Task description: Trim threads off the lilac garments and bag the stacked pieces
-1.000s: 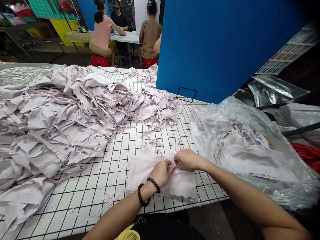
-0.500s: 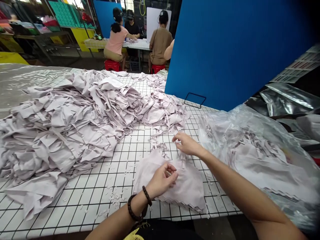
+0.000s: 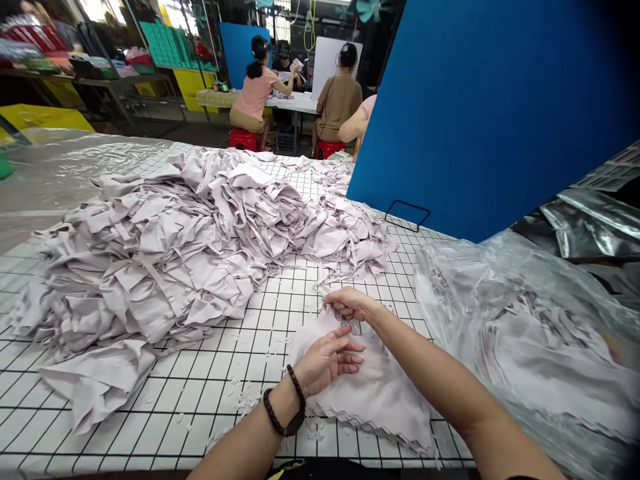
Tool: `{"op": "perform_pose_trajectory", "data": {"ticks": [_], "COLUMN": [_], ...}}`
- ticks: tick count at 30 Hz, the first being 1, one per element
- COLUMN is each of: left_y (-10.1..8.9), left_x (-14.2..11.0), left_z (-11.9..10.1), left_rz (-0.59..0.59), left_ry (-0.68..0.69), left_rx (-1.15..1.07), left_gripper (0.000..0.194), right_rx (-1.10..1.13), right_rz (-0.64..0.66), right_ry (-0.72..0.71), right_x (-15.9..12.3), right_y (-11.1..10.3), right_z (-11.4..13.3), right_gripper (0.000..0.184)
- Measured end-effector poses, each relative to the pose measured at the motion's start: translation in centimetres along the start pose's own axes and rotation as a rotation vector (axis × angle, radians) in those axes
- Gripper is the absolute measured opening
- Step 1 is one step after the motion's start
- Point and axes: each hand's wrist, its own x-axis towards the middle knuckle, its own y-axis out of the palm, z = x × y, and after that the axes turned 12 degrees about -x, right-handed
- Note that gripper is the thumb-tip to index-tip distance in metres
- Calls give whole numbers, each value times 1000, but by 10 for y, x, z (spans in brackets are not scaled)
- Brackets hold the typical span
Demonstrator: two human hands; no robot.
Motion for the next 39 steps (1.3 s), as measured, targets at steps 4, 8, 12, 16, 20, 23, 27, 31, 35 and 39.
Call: {"op": "perform_pose_trajectory", "data": {"ticks": [4,8,12,16,20,23,27,31,35,39], "left_y": [-1,-1,-3,-3,-3,0,14,27,26,20], "left_x": [0,-1,1,2,1,0,-6,-11,-11,-11], "left_z": [-3,-4,-3,-2,-2,-4,-11,-16,-14,-12], "left_rz": [4,11,11,4,-19,-26,20,-15,-99,-168], "left_ry": [-17,-33,-40,-39,-41,-34,106,265,282,267], "left_rx": [-40,-47,-45,-36,-31,-66,-150,-66,149,287], "left_gripper": [52,53,51,52,53,54,57,48,40,41], "right_rx": [148,270,340,273,108,-181,-746,-1050,-1224,-1257], "right_rz": [96,71,2,-119,-332,-464,-524,-586,-635,-560], "right_ry": [-29,-127,-256,-370,-477,-621,-773,-737,-627,-559], "right_x": [4,10,7,-4,-23,-42,-68,-81,-85,-103], "right_y": [0,-6,-31,-57,-58,-39,-11,0,0,1], "right_z": [-1,6,26,50,61,52,23,-1,-7,3], "right_gripper": [24,14,27,34,39,35,30,33,33,38]}}
